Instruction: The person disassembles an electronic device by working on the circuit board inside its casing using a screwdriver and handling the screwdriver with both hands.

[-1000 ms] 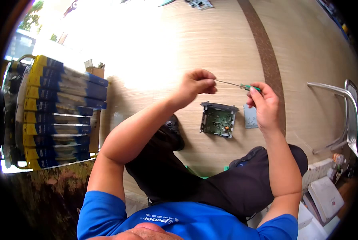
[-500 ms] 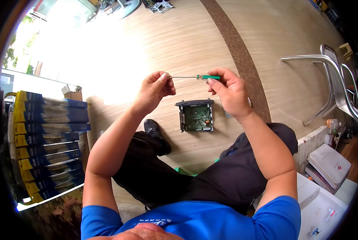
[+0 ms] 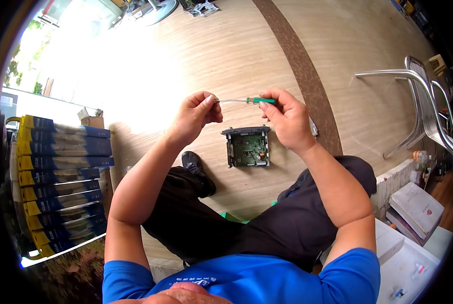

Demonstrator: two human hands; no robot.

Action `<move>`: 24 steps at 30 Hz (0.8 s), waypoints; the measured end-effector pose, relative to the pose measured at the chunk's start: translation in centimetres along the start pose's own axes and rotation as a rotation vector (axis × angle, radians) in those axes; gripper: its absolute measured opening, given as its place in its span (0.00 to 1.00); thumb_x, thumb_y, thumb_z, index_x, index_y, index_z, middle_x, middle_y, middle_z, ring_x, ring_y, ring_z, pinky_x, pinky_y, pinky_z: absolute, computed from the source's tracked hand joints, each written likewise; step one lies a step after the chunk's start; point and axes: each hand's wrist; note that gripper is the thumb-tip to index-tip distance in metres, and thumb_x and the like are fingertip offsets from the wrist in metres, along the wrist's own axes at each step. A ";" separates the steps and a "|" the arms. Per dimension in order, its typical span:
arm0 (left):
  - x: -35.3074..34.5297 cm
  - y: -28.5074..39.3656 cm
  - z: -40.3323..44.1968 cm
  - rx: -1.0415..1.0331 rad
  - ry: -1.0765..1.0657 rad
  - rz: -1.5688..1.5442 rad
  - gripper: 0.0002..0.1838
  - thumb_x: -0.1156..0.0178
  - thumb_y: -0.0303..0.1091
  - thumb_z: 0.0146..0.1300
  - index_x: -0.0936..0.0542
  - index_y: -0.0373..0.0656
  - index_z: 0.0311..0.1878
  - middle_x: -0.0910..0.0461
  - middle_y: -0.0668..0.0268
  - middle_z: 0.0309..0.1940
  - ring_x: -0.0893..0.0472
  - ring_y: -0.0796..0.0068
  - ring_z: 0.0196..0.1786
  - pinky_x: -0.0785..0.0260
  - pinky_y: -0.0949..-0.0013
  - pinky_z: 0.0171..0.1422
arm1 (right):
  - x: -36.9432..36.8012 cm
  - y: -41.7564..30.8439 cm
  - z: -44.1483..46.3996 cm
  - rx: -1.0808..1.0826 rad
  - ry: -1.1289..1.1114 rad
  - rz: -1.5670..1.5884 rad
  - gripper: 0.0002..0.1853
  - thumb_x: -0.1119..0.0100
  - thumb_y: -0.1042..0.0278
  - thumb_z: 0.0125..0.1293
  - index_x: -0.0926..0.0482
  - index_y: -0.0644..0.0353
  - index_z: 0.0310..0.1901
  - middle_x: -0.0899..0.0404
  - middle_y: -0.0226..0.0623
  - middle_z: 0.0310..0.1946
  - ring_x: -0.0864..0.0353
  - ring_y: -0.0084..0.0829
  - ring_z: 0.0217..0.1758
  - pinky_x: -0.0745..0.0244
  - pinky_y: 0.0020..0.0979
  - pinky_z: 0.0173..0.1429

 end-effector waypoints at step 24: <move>-0.4 -0.2 0.0 0.046 0.108 -0.154 0.08 0.49 0.32 0.73 0.25 0.38 0.44 0.21 0.63 0.31 0.18 0.72 0.35 0.21 0.68 0.42 | -1.2 1.3 -1.0 0.131 0.044 -0.203 0.09 0.42 0.78 0.67 0.23 0.67 0.47 0.19 0.31 0.33 0.21 0.16 0.32 0.25 0.20 0.38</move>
Point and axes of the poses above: each hand's wrist, its own z-axis towards the middle knuckle, its own x-axis out of the back of the hand, y = z × x
